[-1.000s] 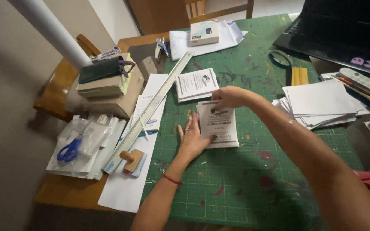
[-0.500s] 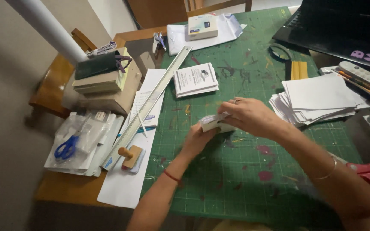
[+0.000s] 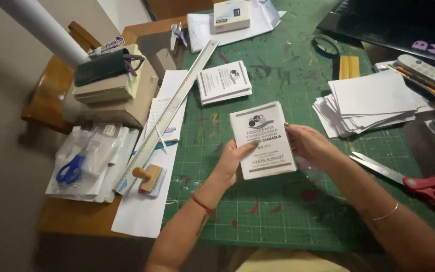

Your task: Inspecting and sorting a stack of printed papers on a cutting mat at a desk.

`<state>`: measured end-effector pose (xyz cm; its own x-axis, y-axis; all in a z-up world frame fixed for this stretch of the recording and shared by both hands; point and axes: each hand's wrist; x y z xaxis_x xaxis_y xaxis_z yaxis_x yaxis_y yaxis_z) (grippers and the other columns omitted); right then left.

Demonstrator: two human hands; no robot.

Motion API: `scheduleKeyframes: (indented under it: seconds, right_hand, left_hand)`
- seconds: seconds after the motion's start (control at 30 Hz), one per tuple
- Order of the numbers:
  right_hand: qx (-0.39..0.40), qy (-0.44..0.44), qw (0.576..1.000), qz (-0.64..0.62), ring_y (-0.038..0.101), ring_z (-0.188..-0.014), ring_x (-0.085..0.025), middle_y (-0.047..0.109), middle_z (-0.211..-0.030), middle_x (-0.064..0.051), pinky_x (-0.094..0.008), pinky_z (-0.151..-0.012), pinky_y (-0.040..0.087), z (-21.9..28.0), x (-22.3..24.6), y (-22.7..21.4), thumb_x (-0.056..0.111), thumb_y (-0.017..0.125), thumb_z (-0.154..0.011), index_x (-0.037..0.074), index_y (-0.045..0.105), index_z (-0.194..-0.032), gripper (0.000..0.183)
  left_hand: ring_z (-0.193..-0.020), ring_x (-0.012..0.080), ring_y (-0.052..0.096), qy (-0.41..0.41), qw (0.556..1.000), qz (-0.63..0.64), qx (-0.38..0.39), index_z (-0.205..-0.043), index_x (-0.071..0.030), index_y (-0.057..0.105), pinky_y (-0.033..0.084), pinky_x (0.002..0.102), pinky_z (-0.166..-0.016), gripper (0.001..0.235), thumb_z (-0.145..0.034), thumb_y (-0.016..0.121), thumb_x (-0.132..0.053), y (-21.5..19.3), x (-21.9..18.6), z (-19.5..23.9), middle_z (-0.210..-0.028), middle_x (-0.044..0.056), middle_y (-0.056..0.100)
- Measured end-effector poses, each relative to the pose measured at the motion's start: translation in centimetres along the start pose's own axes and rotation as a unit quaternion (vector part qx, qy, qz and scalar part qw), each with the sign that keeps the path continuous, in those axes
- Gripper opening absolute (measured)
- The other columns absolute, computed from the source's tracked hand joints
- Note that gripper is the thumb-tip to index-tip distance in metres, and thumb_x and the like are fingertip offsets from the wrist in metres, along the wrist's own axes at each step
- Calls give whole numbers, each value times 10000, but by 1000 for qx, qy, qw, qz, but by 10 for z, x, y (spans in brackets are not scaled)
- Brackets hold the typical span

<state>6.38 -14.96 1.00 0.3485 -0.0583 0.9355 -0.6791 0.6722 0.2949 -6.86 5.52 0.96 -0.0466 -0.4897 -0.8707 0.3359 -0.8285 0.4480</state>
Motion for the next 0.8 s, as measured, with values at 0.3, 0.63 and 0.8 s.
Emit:
scheduleKeyframes:
  seconds: [0.3,0.63,0.8]
  right_hand:
    - [-61,2,998,-16,802,-840,-291,799,-978,-164,-466,-690,628,17,12,4,298,610,-1089,5,761,-1233,360]
    - [-118,-280,935,184,645,-655,-204,660,-747,-114,-335,-571,560,37,38,-9,40,669,-1076,-47,737,-1096,113]
    - [268,-343,890,135,624,-535,-217,604,-621,-56,-373,-544,547,134,76,77,411,484,-1146,82,661,-780,523]
  left_hand:
    - [-946,346,821,-62,998,7,-31,-1296,-67,671,690,494,-787,425,-948,858,-222,18,4,-3,-1107,229,810]
    - [-899,351,823,29,996,27,-82,-1249,-58,721,687,517,-793,379,-900,864,-84,-8,-7,-14,-1037,224,821]
    - [-987,359,804,35,997,35,-66,-1217,-52,754,680,555,-852,334,-896,837,-89,-37,-6,-26,-1107,198,820]
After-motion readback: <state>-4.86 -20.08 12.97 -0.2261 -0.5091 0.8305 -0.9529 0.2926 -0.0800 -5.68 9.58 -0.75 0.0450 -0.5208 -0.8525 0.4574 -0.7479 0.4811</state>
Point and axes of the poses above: each hand's wrist, its own z-axis away from the middle knuckle, its own y-axis out of the palm, x = y × z
